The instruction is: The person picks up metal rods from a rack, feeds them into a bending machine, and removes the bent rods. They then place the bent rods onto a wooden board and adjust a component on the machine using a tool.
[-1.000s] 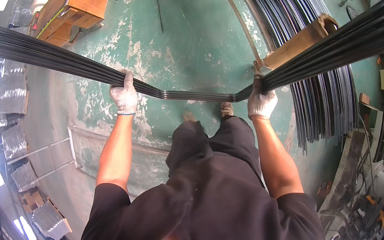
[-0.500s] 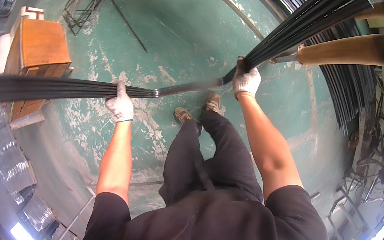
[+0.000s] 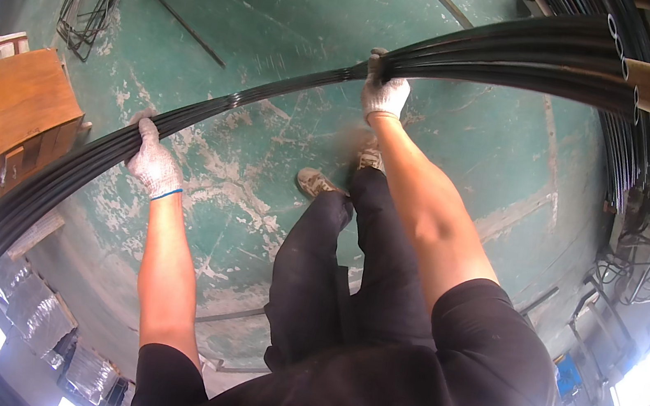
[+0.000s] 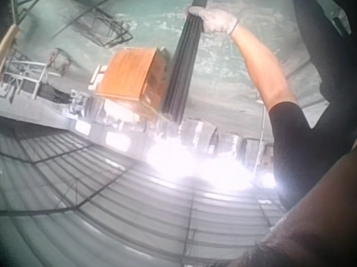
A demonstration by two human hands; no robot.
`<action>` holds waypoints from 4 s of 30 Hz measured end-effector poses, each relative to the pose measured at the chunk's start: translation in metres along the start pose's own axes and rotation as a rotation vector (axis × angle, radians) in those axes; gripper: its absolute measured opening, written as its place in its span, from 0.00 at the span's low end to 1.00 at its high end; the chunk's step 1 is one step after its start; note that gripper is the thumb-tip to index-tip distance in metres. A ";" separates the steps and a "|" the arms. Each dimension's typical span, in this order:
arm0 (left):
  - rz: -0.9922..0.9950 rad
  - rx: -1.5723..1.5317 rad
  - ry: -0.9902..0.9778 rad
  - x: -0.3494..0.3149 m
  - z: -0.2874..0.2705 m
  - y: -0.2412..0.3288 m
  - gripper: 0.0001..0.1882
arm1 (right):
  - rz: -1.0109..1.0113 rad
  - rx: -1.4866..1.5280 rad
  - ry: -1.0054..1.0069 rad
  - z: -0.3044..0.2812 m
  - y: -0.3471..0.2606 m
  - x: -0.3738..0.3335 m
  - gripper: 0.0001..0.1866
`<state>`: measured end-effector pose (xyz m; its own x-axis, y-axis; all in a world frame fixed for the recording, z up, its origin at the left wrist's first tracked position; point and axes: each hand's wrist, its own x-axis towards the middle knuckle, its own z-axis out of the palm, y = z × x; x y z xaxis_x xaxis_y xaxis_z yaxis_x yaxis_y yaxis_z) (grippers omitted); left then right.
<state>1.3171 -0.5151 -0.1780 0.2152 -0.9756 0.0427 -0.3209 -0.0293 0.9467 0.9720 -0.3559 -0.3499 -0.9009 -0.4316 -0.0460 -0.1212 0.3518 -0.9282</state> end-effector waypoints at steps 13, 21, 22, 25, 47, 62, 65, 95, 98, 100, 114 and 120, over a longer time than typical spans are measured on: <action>-0.234 -0.142 -0.021 -0.021 -0.049 -0.039 0.20 | -0.129 -0.142 -0.187 0.009 0.046 -0.026 0.13; -0.218 -0.164 0.033 -0.027 -0.076 -0.035 0.20 | -0.159 -0.267 -0.347 -0.014 -0.004 -0.032 0.19; -0.212 -0.167 0.054 -0.025 -0.081 -0.036 0.20 | -0.165 -0.262 -0.358 -0.020 -0.018 -0.032 0.19; -0.154 -0.140 0.073 -0.029 -0.089 -0.014 0.18 | -0.178 -0.221 -0.398 -0.047 -0.066 -0.033 0.18; -0.131 0.105 0.131 -0.016 -0.140 0.067 0.11 | -0.505 -0.586 -0.267 -0.115 -0.245 -0.041 0.12; -0.235 -0.162 0.105 -0.024 -0.142 0.076 0.13 | -0.412 -0.533 -0.206 -0.110 -0.242 -0.049 0.12; -0.270 -0.112 0.083 -0.022 -0.148 0.081 0.14 | -0.493 -0.616 -0.204 -0.111 -0.249 -0.049 0.13; -0.249 -0.211 0.173 -0.011 -0.138 0.084 0.12 | -0.505 -0.801 -0.285 -0.120 -0.289 -0.039 0.17; -0.270 -0.163 0.160 -0.012 -0.140 0.085 0.13 | -0.472 -0.828 -0.300 -0.119 -0.293 -0.039 0.19; -0.271 -0.131 0.160 -0.009 -0.141 0.085 0.13 | -0.443 -0.792 -0.314 -0.124 -0.296 -0.038 0.20; -0.271 -0.144 0.186 -0.012 -0.140 0.087 0.12 | -0.259 -0.637 -0.319 -0.150 -0.371 -0.031 0.18; -0.063 0.109 0.125 -0.017 -0.149 0.060 0.14 | -0.222 -0.524 -0.371 -0.152 -0.371 -0.029 0.17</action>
<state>1.4314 -0.4681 -0.0746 0.3489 -0.9367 0.0304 -0.4002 -0.1195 0.9086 0.9794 -0.3478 0.0515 -0.6397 -0.7638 -0.0854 -0.5570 0.5373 -0.6332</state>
